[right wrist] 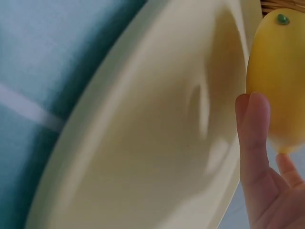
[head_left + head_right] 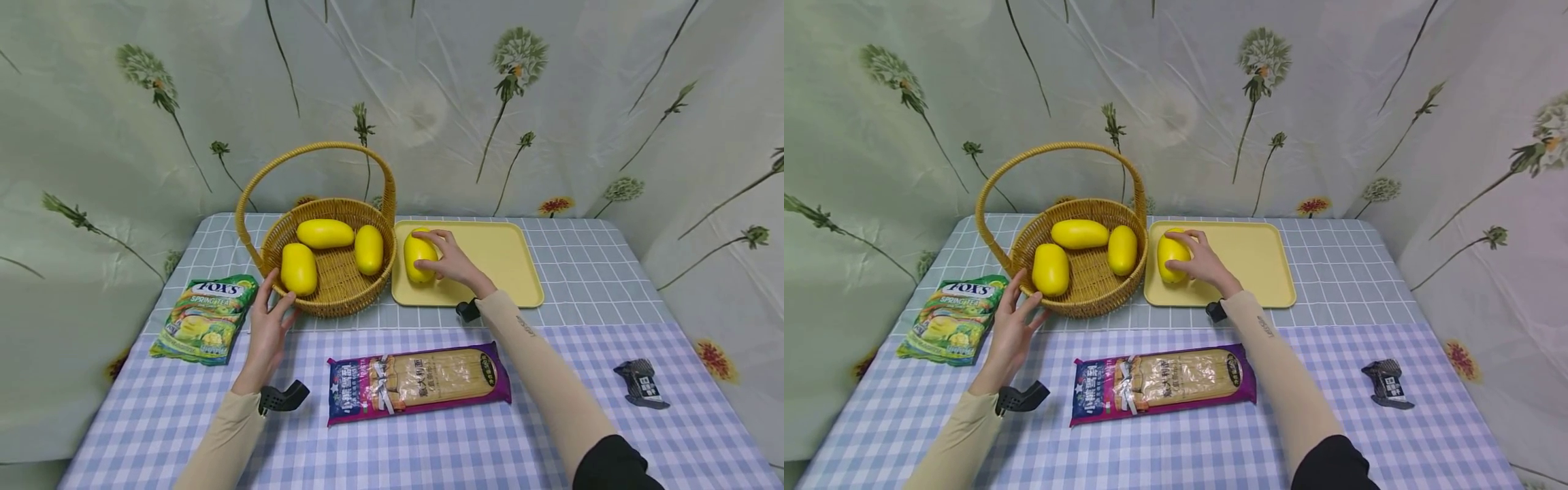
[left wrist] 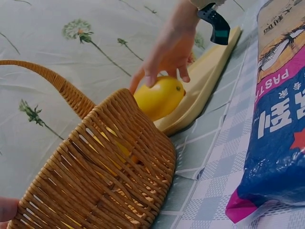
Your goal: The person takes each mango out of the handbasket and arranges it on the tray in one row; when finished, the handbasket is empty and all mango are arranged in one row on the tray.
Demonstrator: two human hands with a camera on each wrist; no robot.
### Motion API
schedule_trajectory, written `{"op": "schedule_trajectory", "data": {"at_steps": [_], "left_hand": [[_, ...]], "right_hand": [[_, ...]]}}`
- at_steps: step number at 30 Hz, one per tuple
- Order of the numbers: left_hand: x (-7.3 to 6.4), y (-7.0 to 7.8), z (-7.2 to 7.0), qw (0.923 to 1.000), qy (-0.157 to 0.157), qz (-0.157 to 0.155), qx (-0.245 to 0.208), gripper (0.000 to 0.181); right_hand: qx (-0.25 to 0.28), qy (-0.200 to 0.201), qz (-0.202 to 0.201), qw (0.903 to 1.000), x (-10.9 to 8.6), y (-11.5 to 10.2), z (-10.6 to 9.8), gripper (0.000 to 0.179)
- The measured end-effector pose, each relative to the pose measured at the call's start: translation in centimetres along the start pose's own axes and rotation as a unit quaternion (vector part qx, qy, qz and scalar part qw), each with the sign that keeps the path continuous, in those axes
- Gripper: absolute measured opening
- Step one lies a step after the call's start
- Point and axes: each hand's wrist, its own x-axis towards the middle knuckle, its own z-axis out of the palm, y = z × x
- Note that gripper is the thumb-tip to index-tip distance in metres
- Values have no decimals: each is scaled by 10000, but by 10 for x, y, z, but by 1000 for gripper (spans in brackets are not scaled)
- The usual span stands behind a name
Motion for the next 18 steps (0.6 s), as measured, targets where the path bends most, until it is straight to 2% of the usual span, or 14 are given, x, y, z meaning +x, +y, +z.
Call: {"op": "schedule_trajectory", "data": {"at_steps": [13,18], "left_hand": [[1,-1,0,9999,-33,73,71,58],[0,-2,0,9999,-11,89,91,58]], "right_hand": [[-529,-479,139,9974,9,0,2,65],[-720,-345,74,9968,7,-3,-1,66]]}}
